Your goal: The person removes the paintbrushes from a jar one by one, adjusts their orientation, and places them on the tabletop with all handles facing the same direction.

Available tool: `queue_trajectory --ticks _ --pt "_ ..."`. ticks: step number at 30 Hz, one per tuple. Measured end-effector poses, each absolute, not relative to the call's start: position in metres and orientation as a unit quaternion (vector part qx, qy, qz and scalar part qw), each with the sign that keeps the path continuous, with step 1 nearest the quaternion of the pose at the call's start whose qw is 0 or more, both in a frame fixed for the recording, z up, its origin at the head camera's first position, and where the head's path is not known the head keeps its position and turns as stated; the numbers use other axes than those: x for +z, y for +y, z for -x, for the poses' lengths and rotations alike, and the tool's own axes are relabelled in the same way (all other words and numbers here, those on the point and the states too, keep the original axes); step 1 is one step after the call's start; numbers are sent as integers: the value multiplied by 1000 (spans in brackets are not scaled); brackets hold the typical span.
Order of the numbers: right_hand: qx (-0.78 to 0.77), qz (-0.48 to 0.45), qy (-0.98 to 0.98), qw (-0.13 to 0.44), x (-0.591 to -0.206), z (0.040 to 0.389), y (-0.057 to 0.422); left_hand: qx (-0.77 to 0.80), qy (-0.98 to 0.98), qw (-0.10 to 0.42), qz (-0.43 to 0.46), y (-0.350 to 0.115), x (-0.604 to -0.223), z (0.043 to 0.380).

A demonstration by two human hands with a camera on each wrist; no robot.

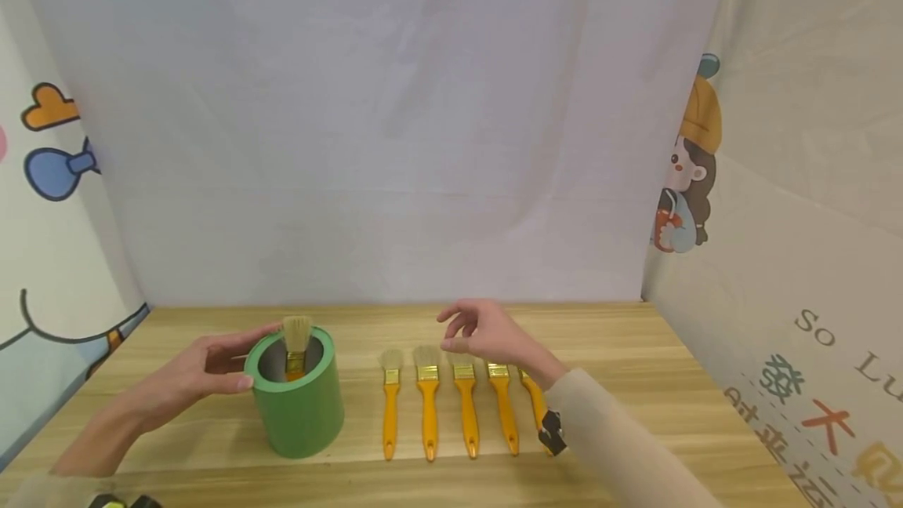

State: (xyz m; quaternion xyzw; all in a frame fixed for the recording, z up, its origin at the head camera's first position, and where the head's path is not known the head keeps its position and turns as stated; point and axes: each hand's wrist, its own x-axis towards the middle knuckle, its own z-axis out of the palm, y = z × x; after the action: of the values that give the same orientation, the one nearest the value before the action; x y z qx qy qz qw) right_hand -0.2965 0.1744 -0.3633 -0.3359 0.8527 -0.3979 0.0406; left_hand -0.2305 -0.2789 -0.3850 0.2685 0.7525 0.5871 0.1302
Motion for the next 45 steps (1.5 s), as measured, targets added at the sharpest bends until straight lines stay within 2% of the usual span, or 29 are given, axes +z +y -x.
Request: queue_trajectory --ticks 13,24,34,45 --pt "-408 370 834 46 -347 284 93 589 753 134 -262 -278 -385 230" --pt "-417 388 821 44 -342 285 42 590 750 138 -265 -279 -385 232" --pt "-411 403 818 20 -340 284 10 584 756 141 -260 -279 -384 231" --pt "-398 402 824 -11 -340 276 -3 593 748 147 -261 -280 -384 231"
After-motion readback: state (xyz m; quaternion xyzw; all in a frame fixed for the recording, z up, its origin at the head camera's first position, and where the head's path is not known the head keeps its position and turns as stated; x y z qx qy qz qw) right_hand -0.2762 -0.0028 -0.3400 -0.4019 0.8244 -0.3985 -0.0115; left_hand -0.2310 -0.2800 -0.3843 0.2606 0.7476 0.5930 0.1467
